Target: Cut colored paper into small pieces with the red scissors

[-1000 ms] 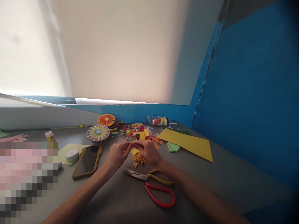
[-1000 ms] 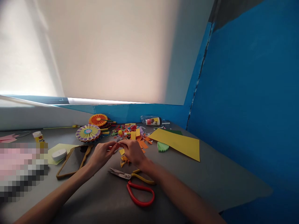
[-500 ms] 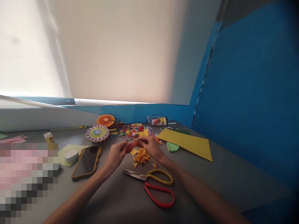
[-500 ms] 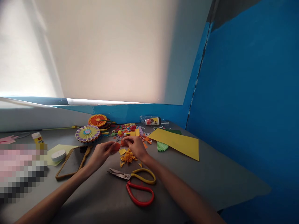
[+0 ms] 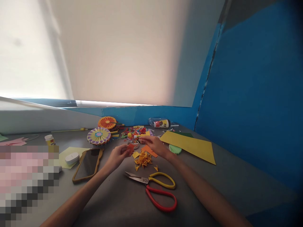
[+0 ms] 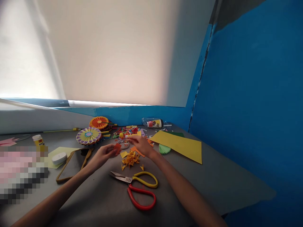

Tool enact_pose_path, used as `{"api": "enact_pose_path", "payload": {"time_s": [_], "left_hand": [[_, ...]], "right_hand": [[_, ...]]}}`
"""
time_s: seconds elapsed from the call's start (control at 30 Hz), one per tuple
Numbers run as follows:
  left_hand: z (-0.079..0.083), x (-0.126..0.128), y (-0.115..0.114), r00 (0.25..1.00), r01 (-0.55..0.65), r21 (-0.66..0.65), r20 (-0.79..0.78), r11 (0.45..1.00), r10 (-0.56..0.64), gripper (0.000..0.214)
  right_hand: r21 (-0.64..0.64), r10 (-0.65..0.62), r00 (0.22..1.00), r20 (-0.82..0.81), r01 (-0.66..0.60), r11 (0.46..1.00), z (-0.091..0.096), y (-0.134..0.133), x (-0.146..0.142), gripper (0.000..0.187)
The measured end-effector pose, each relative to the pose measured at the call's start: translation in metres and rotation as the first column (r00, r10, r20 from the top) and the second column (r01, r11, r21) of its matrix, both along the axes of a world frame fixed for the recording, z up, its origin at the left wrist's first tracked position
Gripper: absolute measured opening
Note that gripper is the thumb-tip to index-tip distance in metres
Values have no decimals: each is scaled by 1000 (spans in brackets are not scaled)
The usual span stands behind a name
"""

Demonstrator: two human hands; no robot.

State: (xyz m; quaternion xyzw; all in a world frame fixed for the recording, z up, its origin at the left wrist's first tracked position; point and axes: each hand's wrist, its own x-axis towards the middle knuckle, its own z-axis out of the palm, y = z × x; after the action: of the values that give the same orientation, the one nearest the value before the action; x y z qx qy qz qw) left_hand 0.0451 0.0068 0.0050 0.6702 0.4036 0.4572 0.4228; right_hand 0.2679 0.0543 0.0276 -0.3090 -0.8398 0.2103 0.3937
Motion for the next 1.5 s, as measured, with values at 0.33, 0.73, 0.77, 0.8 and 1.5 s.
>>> {"api": "enact_pose_path", "payload": {"time_s": [0.33, 0.73, 0.77, 0.8, 1.5], "left_hand": [[12, 0, -6, 1000, 31, -22, -4, 999, -31, 45], [20, 1, -9, 941, 151, -178, 326, 972, -87, 45], [20, 1, -9, 931, 160, -184, 355, 970, -86, 45], [20, 2, -9, 925, 164, -191, 372, 968, -83, 44], [17, 8, -8, 853, 224, -188, 513, 956, -99, 40]], "right_hand": [[-248, 148, 968, -205, -198, 948, 3, -21, -20, 23], [-608, 164, 874, -458, -443, 659, 5, -24, -19, 43], [-614, 165, 864, -475, -461, 641, 4, -25, -20, 43], [-618, 167, 857, -488, -474, 627, 3, -25, -20, 44], [-650, 90, 786, -612, -564, 510, 2, -28, -28, 36]]}}
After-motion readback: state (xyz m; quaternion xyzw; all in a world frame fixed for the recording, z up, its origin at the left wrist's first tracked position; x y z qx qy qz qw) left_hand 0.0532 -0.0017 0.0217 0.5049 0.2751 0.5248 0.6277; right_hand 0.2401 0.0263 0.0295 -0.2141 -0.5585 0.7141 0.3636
